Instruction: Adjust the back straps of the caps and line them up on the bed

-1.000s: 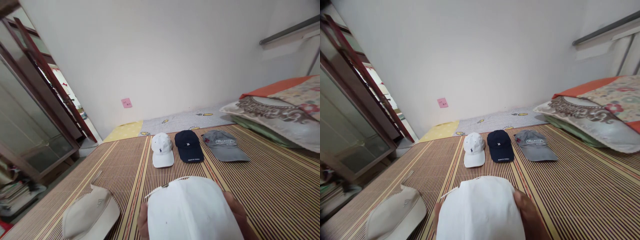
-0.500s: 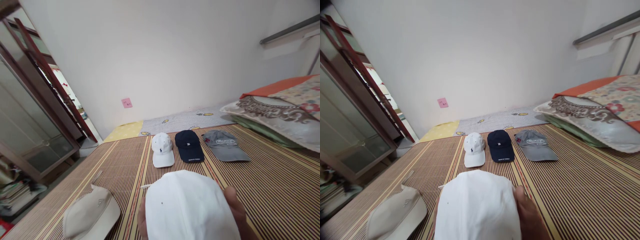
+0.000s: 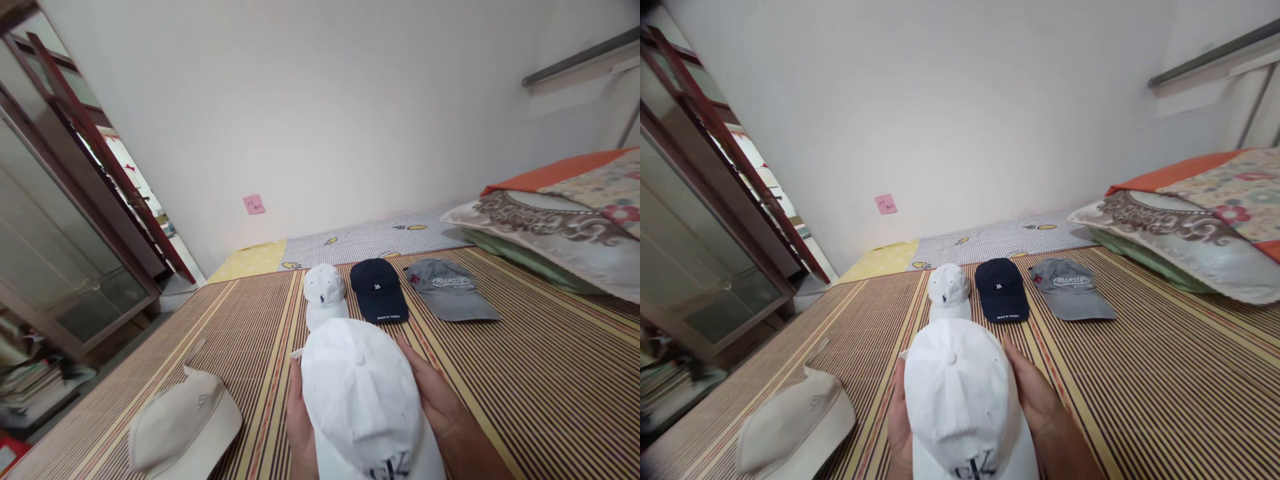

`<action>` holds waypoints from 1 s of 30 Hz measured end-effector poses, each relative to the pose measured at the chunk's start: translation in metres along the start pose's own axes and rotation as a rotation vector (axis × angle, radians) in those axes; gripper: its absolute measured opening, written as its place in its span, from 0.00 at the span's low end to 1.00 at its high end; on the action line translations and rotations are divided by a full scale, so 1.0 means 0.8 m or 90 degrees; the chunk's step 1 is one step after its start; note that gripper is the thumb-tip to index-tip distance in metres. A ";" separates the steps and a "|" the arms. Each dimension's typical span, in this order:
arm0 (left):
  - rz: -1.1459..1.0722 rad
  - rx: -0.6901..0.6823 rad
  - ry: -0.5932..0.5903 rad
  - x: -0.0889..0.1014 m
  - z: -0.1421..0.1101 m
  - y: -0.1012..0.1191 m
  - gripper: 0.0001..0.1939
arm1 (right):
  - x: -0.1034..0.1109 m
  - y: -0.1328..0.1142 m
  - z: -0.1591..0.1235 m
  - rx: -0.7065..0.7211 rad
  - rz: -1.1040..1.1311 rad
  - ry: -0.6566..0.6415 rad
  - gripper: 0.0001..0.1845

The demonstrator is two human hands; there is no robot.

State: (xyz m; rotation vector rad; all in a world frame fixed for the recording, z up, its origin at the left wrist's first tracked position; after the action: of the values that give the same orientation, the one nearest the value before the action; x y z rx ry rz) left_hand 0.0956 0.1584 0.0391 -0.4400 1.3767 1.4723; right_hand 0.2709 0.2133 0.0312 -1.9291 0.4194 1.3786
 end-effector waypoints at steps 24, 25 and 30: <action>0.000 0.053 0.017 -0.010 0.021 -0.012 0.31 | 0.055 -0.031 0.014 0.111 0.061 0.098 0.17; 0.001 0.054 0.014 -0.010 0.021 -0.011 0.31 | 0.050 -0.030 0.013 0.100 0.048 0.088 0.19; 0.000 0.053 0.024 -0.008 0.020 -0.009 0.31 | 0.025 -0.020 0.005 0.144 0.005 0.056 0.28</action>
State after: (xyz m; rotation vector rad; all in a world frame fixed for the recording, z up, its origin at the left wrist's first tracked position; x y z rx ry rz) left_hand 0.1097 0.1684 0.0450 -0.4164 1.4617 1.4069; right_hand 0.2859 0.2302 0.0179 -1.8067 0.6001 1.1995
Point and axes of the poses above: each hand's wrist, its own z-axis towards the middle knuckle, its own x-axis out of the back of the hand, y = z × x, the point moved 2 cm from there along z, towards the middle knuckle, and after that the axes turned 4 degrees about y, right-handed, at the moved point
